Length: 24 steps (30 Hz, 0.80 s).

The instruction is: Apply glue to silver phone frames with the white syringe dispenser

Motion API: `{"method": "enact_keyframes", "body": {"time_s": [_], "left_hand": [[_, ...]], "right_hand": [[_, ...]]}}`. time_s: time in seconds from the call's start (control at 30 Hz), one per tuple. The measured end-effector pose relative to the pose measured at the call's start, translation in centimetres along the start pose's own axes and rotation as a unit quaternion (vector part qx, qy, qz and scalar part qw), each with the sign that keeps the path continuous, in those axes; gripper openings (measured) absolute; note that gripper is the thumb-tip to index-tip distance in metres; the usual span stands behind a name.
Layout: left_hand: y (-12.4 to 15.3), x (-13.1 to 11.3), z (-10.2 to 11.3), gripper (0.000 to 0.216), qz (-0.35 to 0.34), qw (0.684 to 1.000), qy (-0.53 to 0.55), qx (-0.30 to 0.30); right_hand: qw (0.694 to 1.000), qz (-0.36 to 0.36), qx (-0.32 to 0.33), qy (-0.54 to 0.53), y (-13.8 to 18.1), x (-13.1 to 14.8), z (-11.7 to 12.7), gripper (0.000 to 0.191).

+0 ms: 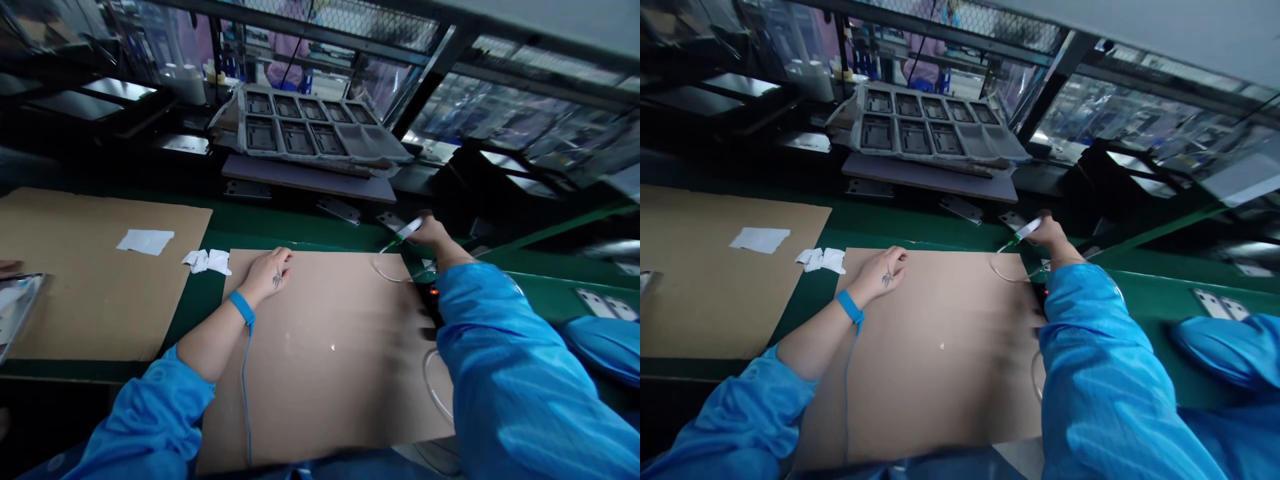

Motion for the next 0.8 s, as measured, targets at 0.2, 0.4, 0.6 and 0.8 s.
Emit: {"method": "enact_keyframes", "body": {"time_s": [0.2, 0.4, 0.6, 0.8], "left_hand": [[-0.2, -1.0, -0.3, 0.025, 0.009, 0.999, 0.031, -0.002], [-0.2, -3.6, -1.9, 0.056, 0.019, 0.998, 0.064, 0.003], [0.1, -3.4, -1.2, 0.088, -0.032, 0.996, 0.066, 0.046], [0.4, -1.9, -0.3, 0.108, -0.092, 0.981, 0.162, 0.056]], "right_hand": [[0.999, 0.037, 0.036, 0.018, 5.3, 0.1, 1.9, 0.051], [0.976, 0.127, 0.175, -0.005, 17.3, -1.2, -4.3, 0.093], [0.856, 0.137, 0.382, -0.32, 20.2, 1.0, -8.3, 0.1], [0.823, 0.102, 0.338, -0.445, 18.9, 3.0, -12.8, 0.079]]}}
Point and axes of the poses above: each hand's wrist, its own y-axis away from the middle knuckle, its own z-axis out of the back of the hand, x = y × z, the point moved 1 cm from there along -y, towards the middle knuckle, and after that the axes turned 13 degrees about -z, right-handed, at the moved point
